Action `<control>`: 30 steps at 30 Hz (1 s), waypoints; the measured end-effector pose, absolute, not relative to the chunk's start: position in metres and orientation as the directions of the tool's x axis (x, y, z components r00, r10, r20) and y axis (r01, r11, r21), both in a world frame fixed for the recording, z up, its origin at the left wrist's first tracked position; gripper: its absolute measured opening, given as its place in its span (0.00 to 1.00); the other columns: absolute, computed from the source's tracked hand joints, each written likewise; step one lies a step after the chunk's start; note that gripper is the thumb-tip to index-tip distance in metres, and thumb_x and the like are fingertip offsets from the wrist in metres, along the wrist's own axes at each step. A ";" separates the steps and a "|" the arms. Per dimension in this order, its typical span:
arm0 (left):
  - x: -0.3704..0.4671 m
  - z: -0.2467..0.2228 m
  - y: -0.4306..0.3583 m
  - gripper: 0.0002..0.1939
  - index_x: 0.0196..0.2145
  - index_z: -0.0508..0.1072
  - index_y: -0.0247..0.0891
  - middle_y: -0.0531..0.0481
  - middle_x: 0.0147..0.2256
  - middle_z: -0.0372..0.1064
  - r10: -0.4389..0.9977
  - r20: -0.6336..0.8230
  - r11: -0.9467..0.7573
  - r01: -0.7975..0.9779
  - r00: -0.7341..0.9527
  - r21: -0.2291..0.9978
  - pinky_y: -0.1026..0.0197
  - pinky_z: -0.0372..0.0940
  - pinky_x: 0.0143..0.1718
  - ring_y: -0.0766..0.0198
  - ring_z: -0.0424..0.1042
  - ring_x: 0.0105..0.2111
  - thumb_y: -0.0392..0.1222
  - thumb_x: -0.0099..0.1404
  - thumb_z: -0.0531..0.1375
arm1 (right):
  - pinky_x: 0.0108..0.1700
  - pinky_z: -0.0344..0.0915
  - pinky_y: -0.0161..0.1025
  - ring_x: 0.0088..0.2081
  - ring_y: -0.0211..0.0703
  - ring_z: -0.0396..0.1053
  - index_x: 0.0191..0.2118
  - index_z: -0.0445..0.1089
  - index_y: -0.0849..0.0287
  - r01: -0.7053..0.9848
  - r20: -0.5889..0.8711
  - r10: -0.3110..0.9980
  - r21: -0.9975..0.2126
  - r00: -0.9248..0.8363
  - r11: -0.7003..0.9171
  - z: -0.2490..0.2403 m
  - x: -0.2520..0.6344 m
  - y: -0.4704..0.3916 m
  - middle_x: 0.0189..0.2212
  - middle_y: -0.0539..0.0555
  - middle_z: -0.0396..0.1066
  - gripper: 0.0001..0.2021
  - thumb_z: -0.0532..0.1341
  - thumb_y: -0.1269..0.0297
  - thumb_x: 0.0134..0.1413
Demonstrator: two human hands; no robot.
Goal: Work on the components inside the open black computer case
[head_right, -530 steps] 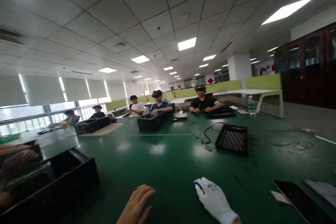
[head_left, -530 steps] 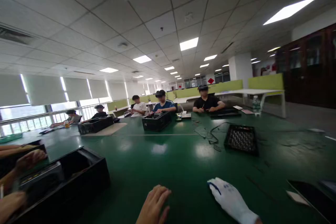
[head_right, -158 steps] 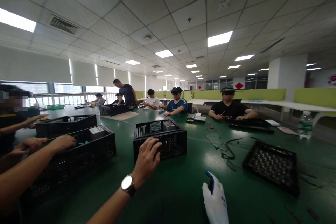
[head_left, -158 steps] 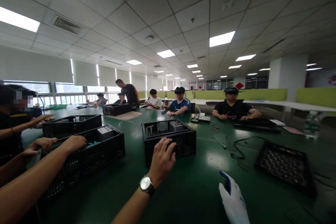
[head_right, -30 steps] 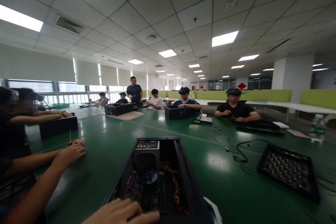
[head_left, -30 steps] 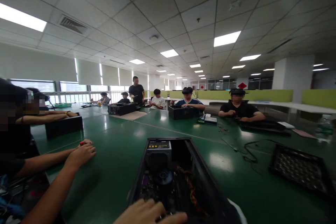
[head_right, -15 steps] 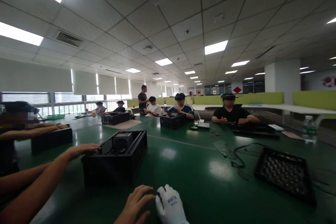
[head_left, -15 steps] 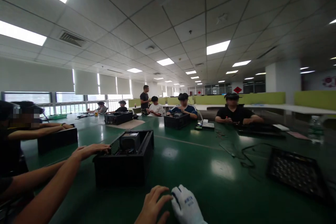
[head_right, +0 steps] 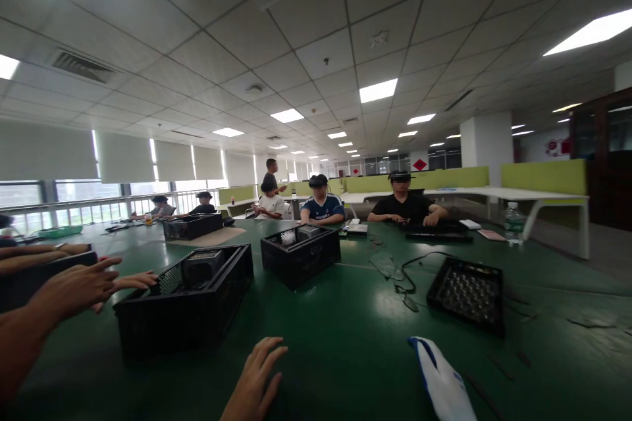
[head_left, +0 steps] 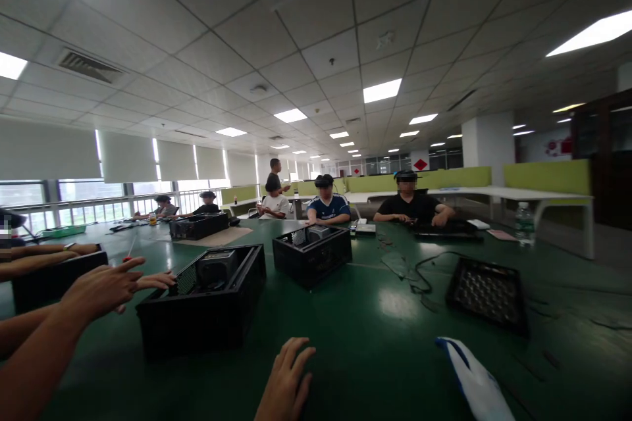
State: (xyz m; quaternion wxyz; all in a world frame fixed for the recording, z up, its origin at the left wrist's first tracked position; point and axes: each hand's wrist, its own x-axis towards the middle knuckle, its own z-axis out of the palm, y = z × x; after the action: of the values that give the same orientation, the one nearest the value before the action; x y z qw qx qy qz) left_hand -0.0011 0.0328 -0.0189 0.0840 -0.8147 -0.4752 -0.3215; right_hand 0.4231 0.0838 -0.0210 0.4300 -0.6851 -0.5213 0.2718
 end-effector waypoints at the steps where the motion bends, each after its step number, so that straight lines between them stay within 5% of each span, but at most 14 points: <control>1: 0.000 -0.011 0.031 0.26 0.64 0.61 0.50 0.45 0.62 0.62 0.687 0.645 -0.549 0.820 0.335 0.159 0.42 0.66 0.60 0.50 0.61 0.64 0.35 0.71 0.53 | 0.69 0.52 0.57 0.68 0.63 0.54 0.66 0.61 0.63 0.464 0.079 0.942 -0.882 0.326 -0.086 -0.019 0.423 0.083 0.68 0.62 0.56 0.41 0.39 0.38 0.60; 7: -0.001 0.092 0.057 0.20 0.55 0.70 0.39 0.40 0.52 0.69 0.552 0.811 -0.509 0.849 0.197 0.141 0.42 0.59 0.62 0.51 0.65 0.58 0.42 0.75 0.43 | 0.62 0.62 0.56 0.63 0.60 0.63 0.62 0.66 0.58 0.455 0.120 0.933 -0.889 0.340 -0.052 -0.006 0.417 0.075 0.62 0.62 0.68 0.36 0.42 0.41 0.59; 11: -0.020 0.139 0.093 0.21 0.41 0.74 0.39 0.46 0.41 0.73 0.656 0.711 -0.492 0.858 0.253 0.149 0.50 0.64 0.53 0.55 0.71 0.46 0.50 0.76 0.44 | 0.65 0.57 0.57 0.65 0.61 0.61 0.64 0.63 0.60 0.460 0.095 0.952 -0.886 0.290 -0.051 0.000 0.416 0.070 0.64 0.64 0.64 0.39 0.39 0.38 0.60; 15: -0.040 0.130 0.099 0.28 0.23 0.68 0.40 0.51 0.26 0.70 0.751 0.573 -0.478 0.869 0.329 0.128 0.57 0.65 0.41 0.60 0.69 0.31 0.53 0.75 0.42 | 0.69 0.49 0.57 0.68 0.61 0.55 0.65 0.61 0.63 0.469 0.099 0.969 -0.883 0.225 -0.019 0.001 0.414 0.067 0.68 0.64 0.58 0.41 0.37 0.37 0.60; 23: 0.023 0.098 0.065 0.23 0.21 0.61 0.40 0.45 0.26 0.70 0.787 0.605 -0.217 0.973 0.122 0.085 0.51 0.59 0.40 0.56 0.68 0.31 0.36 0.73 0.39 | 0.66 0.56 0.58 0.65 0.63 0.60 0.64 0.62 0.62 0.402 0.100 0.958 -0.915 0.268 -0.017 0.008 0.413 0.062 0.65 0.65 0.63 0.40 0.40 0.39 0.59; 30: 0.142 0.085 -0.036 0.19 0.33 0.73 0.42 0.42 0.34 0.73 0.788 0.544 -0.330 0.944 0.289 -0.024 0.46 0.60 0.43 0.51 0.69 0.36 0.52 0.74 0.48 | 0.69 0.50 0.53 0.65 0.60 0.59 0.62 0.64 0.64 0.393 0.161 0.938 -0.919 0.306 0.030 0.000 0.416 0.041 0.64 0.65 0.64 0.40 0.41 0.40 0.58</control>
State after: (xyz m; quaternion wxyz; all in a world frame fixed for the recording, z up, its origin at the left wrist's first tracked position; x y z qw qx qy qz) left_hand 0.1420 -0.0356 0.0847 0.1734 -0.7838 -0.5522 -0.2249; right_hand 0.4164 0.0413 -0.0005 0.4940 -0.6394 -0.5205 0.2760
